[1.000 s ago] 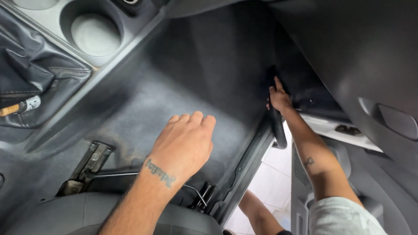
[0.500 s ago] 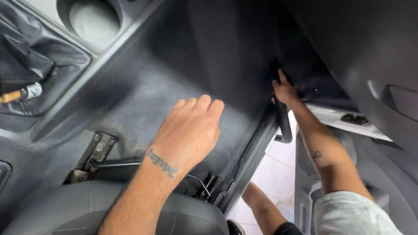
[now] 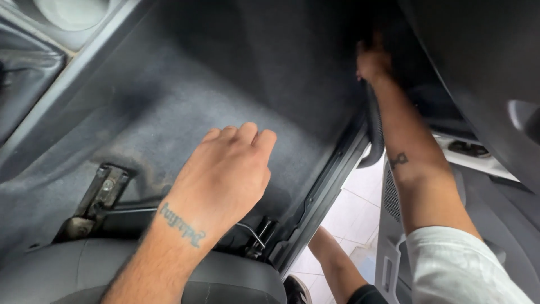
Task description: Vacuuming the driver's side front seat and floor area of a car using a vacuum cleaner.
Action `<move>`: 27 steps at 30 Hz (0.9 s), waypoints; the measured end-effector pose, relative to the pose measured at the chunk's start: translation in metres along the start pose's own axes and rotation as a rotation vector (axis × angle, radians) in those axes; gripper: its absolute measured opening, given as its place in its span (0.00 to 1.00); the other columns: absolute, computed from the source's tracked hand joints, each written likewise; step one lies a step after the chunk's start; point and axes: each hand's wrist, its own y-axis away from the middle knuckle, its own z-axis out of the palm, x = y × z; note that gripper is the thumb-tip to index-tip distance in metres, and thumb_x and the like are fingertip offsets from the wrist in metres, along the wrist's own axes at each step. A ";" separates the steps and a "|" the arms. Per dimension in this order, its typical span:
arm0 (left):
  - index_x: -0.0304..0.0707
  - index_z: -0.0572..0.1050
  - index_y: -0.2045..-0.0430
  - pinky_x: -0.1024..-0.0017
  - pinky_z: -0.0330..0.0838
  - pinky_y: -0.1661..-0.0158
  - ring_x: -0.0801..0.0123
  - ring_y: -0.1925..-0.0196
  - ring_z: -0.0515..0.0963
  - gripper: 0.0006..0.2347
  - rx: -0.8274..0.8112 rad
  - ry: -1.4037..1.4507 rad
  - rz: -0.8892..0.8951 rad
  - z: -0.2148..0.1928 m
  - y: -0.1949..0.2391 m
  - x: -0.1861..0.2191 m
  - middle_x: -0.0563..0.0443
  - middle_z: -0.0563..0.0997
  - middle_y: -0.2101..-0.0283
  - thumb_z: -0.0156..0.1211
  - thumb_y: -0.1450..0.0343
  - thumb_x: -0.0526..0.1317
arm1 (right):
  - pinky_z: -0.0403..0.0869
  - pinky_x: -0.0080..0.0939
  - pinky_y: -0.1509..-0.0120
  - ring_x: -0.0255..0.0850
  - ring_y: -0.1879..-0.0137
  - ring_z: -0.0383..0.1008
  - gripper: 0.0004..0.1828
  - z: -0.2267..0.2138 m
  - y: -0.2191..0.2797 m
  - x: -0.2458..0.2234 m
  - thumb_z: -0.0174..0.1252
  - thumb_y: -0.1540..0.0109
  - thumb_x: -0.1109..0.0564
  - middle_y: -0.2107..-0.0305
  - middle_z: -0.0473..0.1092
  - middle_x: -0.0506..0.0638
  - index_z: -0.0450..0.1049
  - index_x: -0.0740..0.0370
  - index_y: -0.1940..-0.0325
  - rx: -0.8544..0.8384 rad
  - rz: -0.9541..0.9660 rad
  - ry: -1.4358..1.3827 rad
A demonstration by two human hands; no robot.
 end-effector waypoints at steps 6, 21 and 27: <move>0.46 0.68 0.73 0.59 0.69 0.59 0.59 0.71 0.71 0.04 -0.006 -0.047 -0.011 0.011 -0.003 -0.002 0.55 0.71 0.72 0.49 0.30 0.32 | 0.70 0.47 0.81 0.47 0.81 0.67 0.34 -0.046 0.061 -0.014 0.39 0.24 0.48 0.76 0.64 0.57 0.41 0.35 0.13 -0.319 -0.117 -0.045; 0.45 0.71 0.68 0.55 0.71 0.57 0.55 0.67 0.77 0.02 0.047 -0.090 0.040 0.019 -0.003 -0.002 0.51 0.76 0.68 0.55 0.31 0.35 | 0.80 0.53 0.63 0.53 0.72 0.82 0.29 0.007 -0.071 0.033 0.38 0.26 0.34 0.57 0.79 0.60 0.60 0.49 0.26 -0.074 -0.016 0.213; 0.47 0.72 0.69 0.57 0.71 0.56 0.56 0.66 0.78 0.04 0.066 -0.133 0.000 0.019 -0.004 -0.004 0.53 0.76 0.69 0.53 0.32 0.33 | 0.73 0.33 0.76 0.34 0.77 0.71 0.21 0.018 -0.130 0.013 0.36 0.24 0.50 0.78 0.70 0.45 0.71 0.49 0.66 -0.258 0.088 -0.206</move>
